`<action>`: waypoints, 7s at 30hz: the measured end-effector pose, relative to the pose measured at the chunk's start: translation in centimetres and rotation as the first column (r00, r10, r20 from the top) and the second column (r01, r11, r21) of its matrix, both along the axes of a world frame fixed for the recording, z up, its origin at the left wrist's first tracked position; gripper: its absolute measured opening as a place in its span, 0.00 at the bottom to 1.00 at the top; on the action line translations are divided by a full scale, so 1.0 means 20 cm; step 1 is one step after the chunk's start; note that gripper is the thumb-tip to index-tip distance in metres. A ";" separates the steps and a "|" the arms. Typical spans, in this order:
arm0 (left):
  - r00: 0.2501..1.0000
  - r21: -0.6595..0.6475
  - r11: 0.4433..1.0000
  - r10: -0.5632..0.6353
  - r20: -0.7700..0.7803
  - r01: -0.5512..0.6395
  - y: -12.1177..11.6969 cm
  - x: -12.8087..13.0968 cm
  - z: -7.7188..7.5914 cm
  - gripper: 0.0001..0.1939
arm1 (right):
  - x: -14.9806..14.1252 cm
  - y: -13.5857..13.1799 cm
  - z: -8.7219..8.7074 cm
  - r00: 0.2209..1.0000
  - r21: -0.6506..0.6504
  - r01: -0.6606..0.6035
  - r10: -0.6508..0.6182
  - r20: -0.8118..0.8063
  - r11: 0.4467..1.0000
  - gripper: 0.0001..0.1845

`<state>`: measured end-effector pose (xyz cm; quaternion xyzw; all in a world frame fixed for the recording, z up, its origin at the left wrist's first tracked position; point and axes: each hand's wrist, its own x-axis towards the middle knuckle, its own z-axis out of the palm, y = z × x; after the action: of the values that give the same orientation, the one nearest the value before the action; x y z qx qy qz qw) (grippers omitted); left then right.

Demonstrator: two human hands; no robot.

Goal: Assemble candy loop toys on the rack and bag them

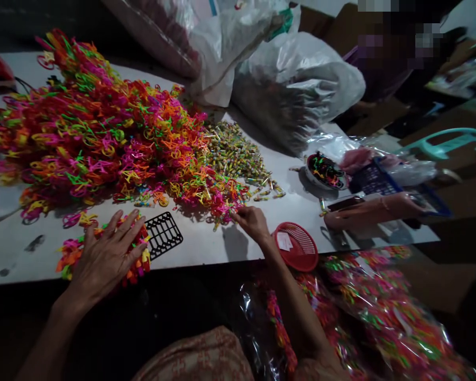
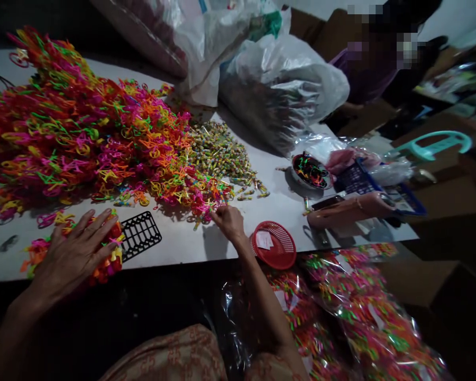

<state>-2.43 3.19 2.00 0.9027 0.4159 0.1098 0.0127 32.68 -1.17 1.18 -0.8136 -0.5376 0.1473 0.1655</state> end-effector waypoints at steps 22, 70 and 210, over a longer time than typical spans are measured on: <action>0.988 -0.060 0.994 0.087 -0.127 -0.095 -0.02 0.06 0.07 0.27 | -0.65 -0.01 -0.22 0.642 0.269 -0.143 0.296 -0.707 0.952 0.07; 0.992 -0.030 0.999 -0.031 -0.121 0.028 -0.06 0.05 0.08 0.26 | -0.62 0.19 -0.16 0.716 0.298 -0.288 0.411 -0.564 0.910 0.02; 1.000 0.000 1.000 0.013 -0.003 -0.013 -0.07 0.11 0.02 0.24 | -0.43 0.38 0.18 0.892 -0.071 -0.434 0.440 0.101 0.898 0.17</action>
<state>-0.30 1.85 2.39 0.9001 0.4216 0.1088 0.0113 24.03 6.37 4.69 -0.6826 -0.7117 0.1464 0.0781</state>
